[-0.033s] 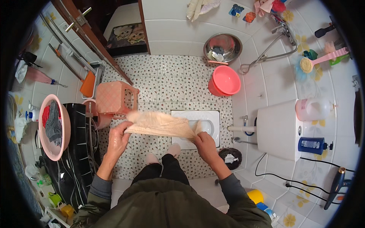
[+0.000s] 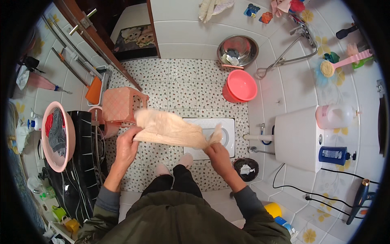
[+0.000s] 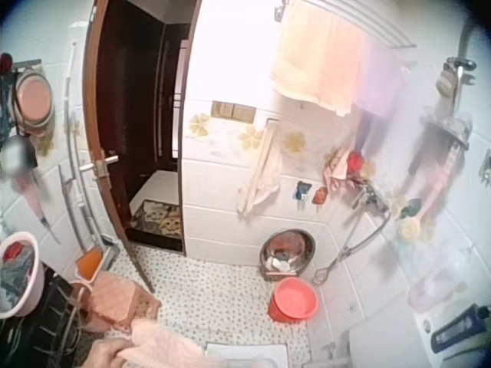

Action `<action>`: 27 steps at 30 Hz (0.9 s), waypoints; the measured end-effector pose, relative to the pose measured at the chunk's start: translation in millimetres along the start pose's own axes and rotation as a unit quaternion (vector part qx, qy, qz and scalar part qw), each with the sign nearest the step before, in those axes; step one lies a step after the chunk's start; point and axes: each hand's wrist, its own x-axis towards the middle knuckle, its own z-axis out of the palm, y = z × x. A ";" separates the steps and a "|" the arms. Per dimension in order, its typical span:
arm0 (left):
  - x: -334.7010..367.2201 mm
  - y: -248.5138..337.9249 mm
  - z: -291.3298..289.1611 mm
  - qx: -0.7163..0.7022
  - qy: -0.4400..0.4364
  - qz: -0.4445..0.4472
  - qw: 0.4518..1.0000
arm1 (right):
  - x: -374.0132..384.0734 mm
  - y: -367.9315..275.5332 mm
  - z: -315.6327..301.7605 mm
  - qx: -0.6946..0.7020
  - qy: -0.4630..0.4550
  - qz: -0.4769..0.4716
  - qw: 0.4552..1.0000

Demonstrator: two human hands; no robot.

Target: The person walks into the bathroom, washes a beige cloth by hand in a sink, wrings it out, and hangs it on a wall hook. They then use a squeegee to push water on the floor toward the drain and sit on a stool to wash clothes in a pink basin.

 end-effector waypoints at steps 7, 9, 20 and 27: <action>35.0 77.2 35.5 0.157 -0.105 0.039 0.981 | -3.7 56.1 29.6 0.073 0.032 0.132 0.988; 51.6 89.5 41.8 0.112 -0.086 0.062 0.988 | -8.4 52.6 31.7 0.088 0.117 0.055 0.988; 82.2 150.4 56.5 0.073 -0.055 0.111 0.990 | -17.3 15.8 48.4 0.423 -0.040 0.193 0.885; 116.4 166.3 43.1 0.250 0.082 0.324 0.909 | 22.4 75.5 -90.9 0.033 0.348 0.047 0.936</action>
